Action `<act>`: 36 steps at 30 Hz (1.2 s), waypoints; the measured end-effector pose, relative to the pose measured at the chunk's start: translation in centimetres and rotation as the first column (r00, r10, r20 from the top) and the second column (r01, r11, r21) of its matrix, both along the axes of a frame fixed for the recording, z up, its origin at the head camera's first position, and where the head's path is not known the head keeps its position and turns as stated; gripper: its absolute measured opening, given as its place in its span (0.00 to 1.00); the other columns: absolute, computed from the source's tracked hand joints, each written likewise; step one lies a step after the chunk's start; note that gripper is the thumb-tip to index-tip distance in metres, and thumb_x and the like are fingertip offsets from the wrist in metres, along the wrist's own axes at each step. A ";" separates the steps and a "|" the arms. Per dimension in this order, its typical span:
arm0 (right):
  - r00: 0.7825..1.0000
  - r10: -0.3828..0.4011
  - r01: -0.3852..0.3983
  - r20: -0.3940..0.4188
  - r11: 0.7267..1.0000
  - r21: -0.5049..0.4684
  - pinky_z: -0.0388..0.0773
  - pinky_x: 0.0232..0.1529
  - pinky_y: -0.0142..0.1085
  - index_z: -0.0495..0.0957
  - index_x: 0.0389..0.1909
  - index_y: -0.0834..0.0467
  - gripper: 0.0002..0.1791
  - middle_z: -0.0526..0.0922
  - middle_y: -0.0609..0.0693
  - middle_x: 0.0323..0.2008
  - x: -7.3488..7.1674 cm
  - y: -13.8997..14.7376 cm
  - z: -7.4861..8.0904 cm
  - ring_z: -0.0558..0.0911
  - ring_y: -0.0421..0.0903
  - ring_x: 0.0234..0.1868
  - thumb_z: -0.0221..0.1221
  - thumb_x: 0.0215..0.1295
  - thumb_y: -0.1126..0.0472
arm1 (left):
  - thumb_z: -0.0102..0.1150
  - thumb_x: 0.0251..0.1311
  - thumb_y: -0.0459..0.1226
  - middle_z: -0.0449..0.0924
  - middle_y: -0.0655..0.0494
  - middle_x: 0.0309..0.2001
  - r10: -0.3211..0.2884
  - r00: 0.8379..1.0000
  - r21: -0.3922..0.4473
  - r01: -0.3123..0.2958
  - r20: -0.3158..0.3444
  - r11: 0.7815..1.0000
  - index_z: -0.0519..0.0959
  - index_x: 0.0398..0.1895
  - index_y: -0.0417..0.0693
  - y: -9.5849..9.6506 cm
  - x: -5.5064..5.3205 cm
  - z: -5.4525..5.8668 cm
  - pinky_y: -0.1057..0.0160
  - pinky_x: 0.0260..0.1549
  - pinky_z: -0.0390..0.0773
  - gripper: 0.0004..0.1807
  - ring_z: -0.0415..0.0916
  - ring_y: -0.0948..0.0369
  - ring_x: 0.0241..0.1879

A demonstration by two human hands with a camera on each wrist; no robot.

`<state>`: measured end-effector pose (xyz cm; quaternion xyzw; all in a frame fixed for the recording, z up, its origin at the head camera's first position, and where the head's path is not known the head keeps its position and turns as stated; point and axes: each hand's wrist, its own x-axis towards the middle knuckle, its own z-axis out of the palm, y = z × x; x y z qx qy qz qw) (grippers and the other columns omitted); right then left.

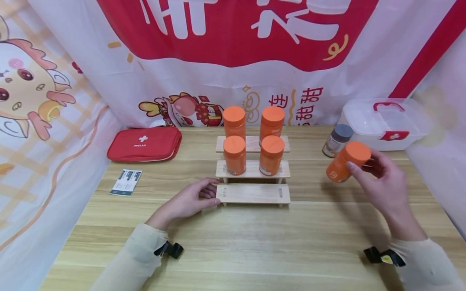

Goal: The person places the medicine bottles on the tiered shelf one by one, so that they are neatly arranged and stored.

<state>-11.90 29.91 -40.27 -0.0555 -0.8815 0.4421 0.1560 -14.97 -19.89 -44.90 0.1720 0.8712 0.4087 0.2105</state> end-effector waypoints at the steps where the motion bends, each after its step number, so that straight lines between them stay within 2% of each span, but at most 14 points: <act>1: 1.000 0.009 -0.009 -0.022 1.000 0.003 0.71 0.52 0.09 0.72 0.78 0.55 0.36 0.80 0.41 0.62 0.1 -0.2 0.1 0.76 0.28 0.54 0.70 0.73 0.52 | 0.72 0.71 0.44 0.85 0.54 0.57 -0.001 1.000 0.002 0.001 -0.002 1.000 0.72 0.75 0.47 0.0 0.0 0.0 0.52 0.62 0.83 0.33 0.82 0.58 0.56; 4: 0.994 0.045 -0.044 -0.099 0.999 0.015 0.72 0.53 0.09 0.75 0.74 0.58 0.34 0.79 0.29 0.56 0.5 -1.0 0.3 0.78 0.28 0.52 0.73 0.70 0.57 | 0.71 0.71 0.44 0.85 0.53 0.57 -0.002 1.000 0.005 0.002 -0.005 1.000 0.72 0.75 0.47 -0.1 0.0 0.0 0.52 0.62 0.83 0.33 0.82 0.58 0.56; 6: 0.989 0.073 -0.069 -0.132 0.997 0.032 0.72 0.53 0.10 0.77 0.73 0.57 0.33 0.79 0.25 0.55 0.7 -1.5 0.4 0.79 0.27 0.52 0.74 0.69 0.58 | 0.71 0.71 0.44 0.85 0.53 0.57 -0.003 1.000 0.006 0.003 -0.007 1.000 0.72 0.75 0.46 -0.2 0.0 0.1 0.51 0.62 0.83 0.33 0.82 0.57 0.56; 12: 0.974 0.149 -0.140 -0.172 0.988 0.063 0.73 0.54 0.10 0.78 0.71 0.56 0.31 0.79 0.23 0.56 1.1 -2.6 0.7 0.79 0.26 0.53 0.74 0.68 0.63 | 0.71 0.71 0.44 0.85 0.52 0.57 -0.005 1.000 0.009 0.005 -0.007 1.000 0.72 0.75 0.46 -0.2 0.0 0.0 0.51 0.62 0.82 0.33 0.82 0.57 0.56; 18: 0.963 0.194 -0.188 -0.185 0.981 0.054 0.74 0.54 0.12 0.79 0.70 0.58 0.31 0.79 0.22 0.55 1.4 -3.6 0.8 0.80 0.26 0.53 0.74 0.67 0.66 | 0.71 0.71 0.45 0.84 0.54 0.57 0.000 1.000 0.003 0.000 0.002 1.000 0.72 0.75 0.48 -0.1 0.1 0.0 0.52 0.62 0.82 0.33 0.82 0.59 0.56; 24: 0.955 0.229 -0.230 -0.191 0.973 0.015 0.76 0.54 0.13 0.79 0.70 0.59 0.31 0.81 0.24 0.55 2.0 -4.7 1.4 0.81 0.29 0.52 0.73 0.66 0.68 | 0.71 0.71 0.45 0.84 0.54 0.57 0.003 1.000 0.006 -0.003 0.012 1.000 0.72 0.75 0.48 -0.1 0.1 -0.1 0.52 0.62 0.82 0.33 0.82 0.59 0.56; 31: 0.933 0.292 -0.296 -0.212 0.955 0.011 0.77 0.56 0.15 0.80 0.67 0.62 0.30 0.82 0.24 0.54 2.6 -6.7 2.1 0.82 0.29 0.53 0.74 0.63 0.71 | 0.71 0.71 0.44 0.84 0.54 0.57 0.008 1.000 0.006 -0.008 0.011 1.000 0.72 0.75 0.48 -0.1 0.2 -0.1 0.51 0.63 0.82 0.33 0.82 0.58 0.56; 33: 0.923 0.320 -0.322 -0.215 0.946 0.023 0.77 0.57 0.16 0.80 0.67 0.62 0.31 0.84 0.28 0.55 2.6 -7.3 2.2 0.83 0.28 0.53 0.75 0.62 0.71 | 0.71 0.71 0.45 0.84 0.54 0.57 0.009 1.000 0.005 -0.009 0.009 1.000 0.72 0.75 0.48 -0.1 0.2 -0.1 0.51 0.63 0.82 0.33 0.82 0.58 0.57; 36: 0.902 0.363 -0.368 -0.234 0.930 0.026 0.78 0.58 0.17 0.81 0.66 0.62 0.32 0.87 0.42 0.56 2.6 -8.1 2.3 0.83 0.29 0.53 0.75 0.60 0.73 | 0.71 0.71 0.45 0.84 0.54 0.57 0.009 1.000 0.010 -0.009 0.008 1.000 0.72 0.75 0.48 -0.1 0.1 -0.1 0.51 0.63 0.82 0.33 0.82 0.58 0.57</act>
